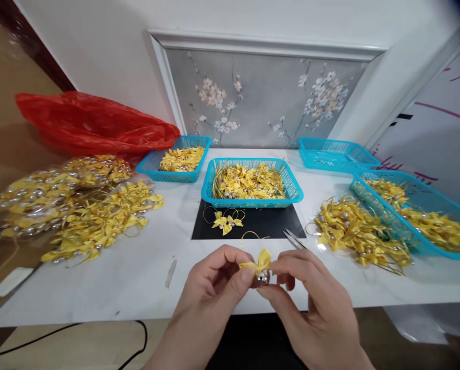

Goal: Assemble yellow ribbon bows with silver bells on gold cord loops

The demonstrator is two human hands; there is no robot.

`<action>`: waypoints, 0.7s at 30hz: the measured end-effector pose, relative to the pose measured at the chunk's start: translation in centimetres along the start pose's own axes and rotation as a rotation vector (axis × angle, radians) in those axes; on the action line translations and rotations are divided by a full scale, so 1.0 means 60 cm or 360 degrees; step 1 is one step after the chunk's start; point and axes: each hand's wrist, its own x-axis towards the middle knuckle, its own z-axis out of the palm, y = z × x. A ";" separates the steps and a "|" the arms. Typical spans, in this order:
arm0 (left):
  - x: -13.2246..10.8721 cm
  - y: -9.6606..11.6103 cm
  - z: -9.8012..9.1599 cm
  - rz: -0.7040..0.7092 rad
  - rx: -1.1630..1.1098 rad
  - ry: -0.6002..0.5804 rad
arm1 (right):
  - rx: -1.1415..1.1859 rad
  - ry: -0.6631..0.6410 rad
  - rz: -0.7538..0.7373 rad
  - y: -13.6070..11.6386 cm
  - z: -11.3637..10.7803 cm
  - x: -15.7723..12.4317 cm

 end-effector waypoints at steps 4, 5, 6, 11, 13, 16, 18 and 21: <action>-0.001 0.000 -0.002 0.0089 0.0182 0.0031 | 0.0005 -0.0043 0.0004 0.005 -0.002 0.000; -0.001 0.001 -0.003 0.0110 0.0237 0.0048 | 0.0030 -0.0061 0.0020 0.007 -0.004 -0.001; -0.002 0.001 -0.004 0.0130 0.0287 0.0062 | 0.0074 -0.0080 0.0045 0.008 -0.006 -0.001; -0.007 0.005 -0.006 0.0250 0.0442 0.0075 | 0.0414 -0.0154 0.0281 0.008 -0.015 -0.001; -0.009 0.006 -0.006 0.0277 0.0471 0.0069 | 0.0447 -0.0183 0.0304 0.006 -0.015 0.001; -0.010 0.008 -0.006 0.0323 0.0481 0.0051 | 0.0412 -0.0233 0.0234 0.003 -0.012 0.001; -0.010 0.010 -0.007 0.0364 0.0526 0.0040 | 0.0438 -0.0192 0.0257 0.001 -0.012 0.000; -0.011 0.011 -0.012 0.0457 0.0693 -0.0032 | 0.0525 -0.0162 0.0368 0.001 -0.018 0.005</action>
